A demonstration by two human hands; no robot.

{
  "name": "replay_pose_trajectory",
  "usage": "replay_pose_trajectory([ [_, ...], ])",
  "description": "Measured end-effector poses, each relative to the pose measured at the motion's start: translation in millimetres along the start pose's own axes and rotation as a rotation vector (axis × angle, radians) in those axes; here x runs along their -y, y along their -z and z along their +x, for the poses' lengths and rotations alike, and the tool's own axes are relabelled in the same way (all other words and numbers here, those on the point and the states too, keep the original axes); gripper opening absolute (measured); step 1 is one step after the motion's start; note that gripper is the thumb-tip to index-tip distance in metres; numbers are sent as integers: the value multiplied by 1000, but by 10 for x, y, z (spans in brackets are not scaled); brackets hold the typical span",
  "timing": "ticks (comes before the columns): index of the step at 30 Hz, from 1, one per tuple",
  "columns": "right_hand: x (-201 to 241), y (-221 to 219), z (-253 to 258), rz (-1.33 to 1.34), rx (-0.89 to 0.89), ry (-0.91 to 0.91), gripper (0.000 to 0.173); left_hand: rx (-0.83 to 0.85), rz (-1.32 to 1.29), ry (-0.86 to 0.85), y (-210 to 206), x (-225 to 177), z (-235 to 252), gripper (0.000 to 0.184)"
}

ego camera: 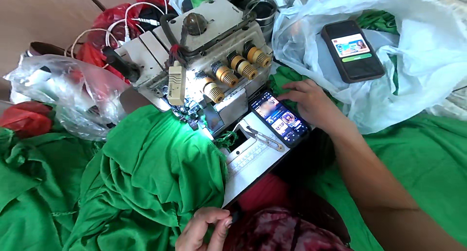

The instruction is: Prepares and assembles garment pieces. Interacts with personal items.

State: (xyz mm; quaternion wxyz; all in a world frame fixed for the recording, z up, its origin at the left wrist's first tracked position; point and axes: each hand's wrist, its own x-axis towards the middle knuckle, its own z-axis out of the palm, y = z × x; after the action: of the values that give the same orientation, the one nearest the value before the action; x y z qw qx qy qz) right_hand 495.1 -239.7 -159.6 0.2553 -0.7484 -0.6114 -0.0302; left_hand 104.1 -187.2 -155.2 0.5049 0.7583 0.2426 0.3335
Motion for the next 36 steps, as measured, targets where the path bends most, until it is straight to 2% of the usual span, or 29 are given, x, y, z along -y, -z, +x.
replay_pose_trajectory([
  [4, 41, 83, -56, 23, -31, -5, 41, 7, 7, 5, 10, -6, -2, 8],
  [6, 201, 105, -106, 135, -24, -41, 28, 9, 21, 8, 7, -24, 19, 8],
  [8, 562, 41, -227, 424, 25, -45, 23, 12, 45, -2, -15, -62, 77, 8],
  [11, 1241, -170, -427, 1002, 172, 99, 31, -4, 87, -44, -65, -126, 203, 10],
  [14, 1592, -384, -455, 1300, 179, 188, 20, -60, 109, -64, -99, -157, 270, 9],
  [16, 1644, -428, -421, 1342, 174, 179, 15, -92, 99, -64, -91, -146, 264, 9],
  [24, 1635, -452, -440, 1365, 254, 143, 13, -132, 30, -36, -91, -89, 203, 8],
  [28, 1593, -450, -484, 1265, 226, 179, 16, -88, 34, -23, -92, -66, 182, 10],
  [30, 1421, -366, -466, 929, 131, 211, 19, -59, 46, -13, -81, -74, 163, 11],
  [33, 900, -201, -347, 316, -33, 101, 28, -41, 35, 6, -53, -67, 116, 12],
  [36, 362, -46, -216, 61, -47, -23, 39, -25, 14, 21, -46, -55, 69, 13],
])
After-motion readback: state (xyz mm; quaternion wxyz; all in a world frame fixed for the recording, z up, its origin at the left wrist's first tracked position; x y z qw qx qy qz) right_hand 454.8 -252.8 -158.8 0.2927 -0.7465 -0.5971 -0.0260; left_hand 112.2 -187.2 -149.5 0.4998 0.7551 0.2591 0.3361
